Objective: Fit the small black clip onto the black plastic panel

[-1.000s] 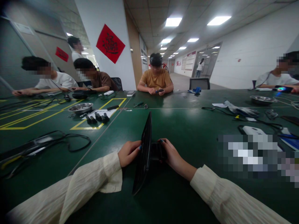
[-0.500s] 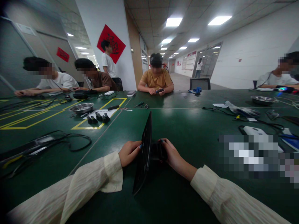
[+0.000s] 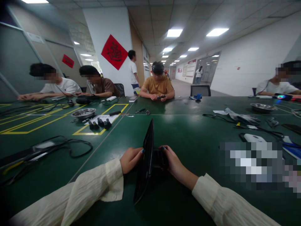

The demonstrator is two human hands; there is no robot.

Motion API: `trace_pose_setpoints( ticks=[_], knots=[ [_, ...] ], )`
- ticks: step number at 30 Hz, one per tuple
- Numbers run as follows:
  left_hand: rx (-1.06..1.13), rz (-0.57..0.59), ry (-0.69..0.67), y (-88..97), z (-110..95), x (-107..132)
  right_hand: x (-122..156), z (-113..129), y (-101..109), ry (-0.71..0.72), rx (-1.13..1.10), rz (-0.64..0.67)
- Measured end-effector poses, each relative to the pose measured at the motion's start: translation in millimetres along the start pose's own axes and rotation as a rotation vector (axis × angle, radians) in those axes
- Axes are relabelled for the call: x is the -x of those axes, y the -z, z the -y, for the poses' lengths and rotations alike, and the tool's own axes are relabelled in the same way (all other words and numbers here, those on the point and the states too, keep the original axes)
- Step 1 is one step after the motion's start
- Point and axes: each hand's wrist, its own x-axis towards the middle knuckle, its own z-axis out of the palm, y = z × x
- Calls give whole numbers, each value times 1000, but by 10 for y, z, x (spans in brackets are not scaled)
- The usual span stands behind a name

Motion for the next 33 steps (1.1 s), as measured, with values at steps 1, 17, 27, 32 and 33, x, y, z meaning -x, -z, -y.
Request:
trace_pose_setpoints(
  ticks=[1,17,27,32,33],
  knots=[
    [-6,-7,-9,-5,9,4,2,-4,0,2,-2,7],
    [-47,-28,8,12,-3,48,-17,-73,-18,57,-26,62],
    [-21,-34,2,-10,23,51,-8,-43,-51,30,-24,39],
    [-36,-30,-2,-25,36,42,11,-31,-50,34,-22,50],
    [-36,-32,-22,-31,47,42,8,-35,-45,38,-26,55]
  ],
)
